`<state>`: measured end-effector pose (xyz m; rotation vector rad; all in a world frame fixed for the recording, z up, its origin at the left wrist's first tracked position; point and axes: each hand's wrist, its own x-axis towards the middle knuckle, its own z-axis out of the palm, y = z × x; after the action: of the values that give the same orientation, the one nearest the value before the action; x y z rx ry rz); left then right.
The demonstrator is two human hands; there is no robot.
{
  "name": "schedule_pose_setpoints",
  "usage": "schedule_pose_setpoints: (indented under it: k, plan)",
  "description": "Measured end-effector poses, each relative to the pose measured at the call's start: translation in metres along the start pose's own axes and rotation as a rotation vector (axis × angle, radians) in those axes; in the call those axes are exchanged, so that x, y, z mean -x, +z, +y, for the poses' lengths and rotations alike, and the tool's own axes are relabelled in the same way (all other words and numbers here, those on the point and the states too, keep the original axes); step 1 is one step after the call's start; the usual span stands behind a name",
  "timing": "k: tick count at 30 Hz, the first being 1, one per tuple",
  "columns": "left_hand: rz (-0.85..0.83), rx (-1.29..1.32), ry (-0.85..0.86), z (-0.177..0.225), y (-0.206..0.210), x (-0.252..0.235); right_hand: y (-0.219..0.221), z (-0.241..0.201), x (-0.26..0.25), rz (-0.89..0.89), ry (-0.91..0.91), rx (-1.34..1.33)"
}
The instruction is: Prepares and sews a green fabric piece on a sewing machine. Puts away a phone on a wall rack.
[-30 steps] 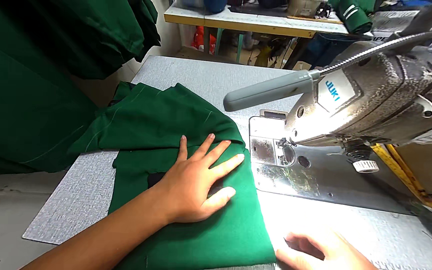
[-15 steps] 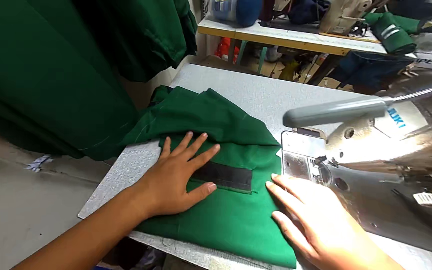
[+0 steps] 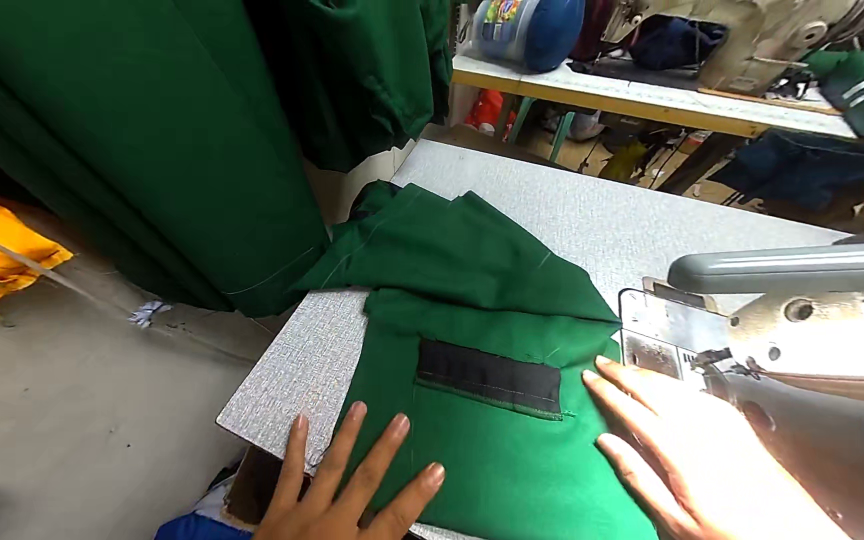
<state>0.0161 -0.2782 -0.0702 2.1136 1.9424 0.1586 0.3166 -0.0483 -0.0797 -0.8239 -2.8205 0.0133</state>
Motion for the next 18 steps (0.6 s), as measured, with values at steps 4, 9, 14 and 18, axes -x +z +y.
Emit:
schedule_pose_setpoints:
  k: [4,9,14,18]
  plan:
    - [-0.097,-0.059,0.044,0.007,-0.027,-0.007,-0.003,-0.002,0.006,0.082,-0.007,-0.024]
    - [0.168,-0.116,0.308,0.012,-0.062,-0.083,-0.013,-0.022,0.009,0.121,0.023,-0.018]
    - [0.254,-0.217,0.513,0.026,-0.076,-0.227,0.0,-0.032,0.002,0.08,0.042,-0.018]
    - [-0.143,-0.248,0.476,0.038,-0.085,-0.285,0.002,-0.032,0.0,-0.151,0.085,-0.12]
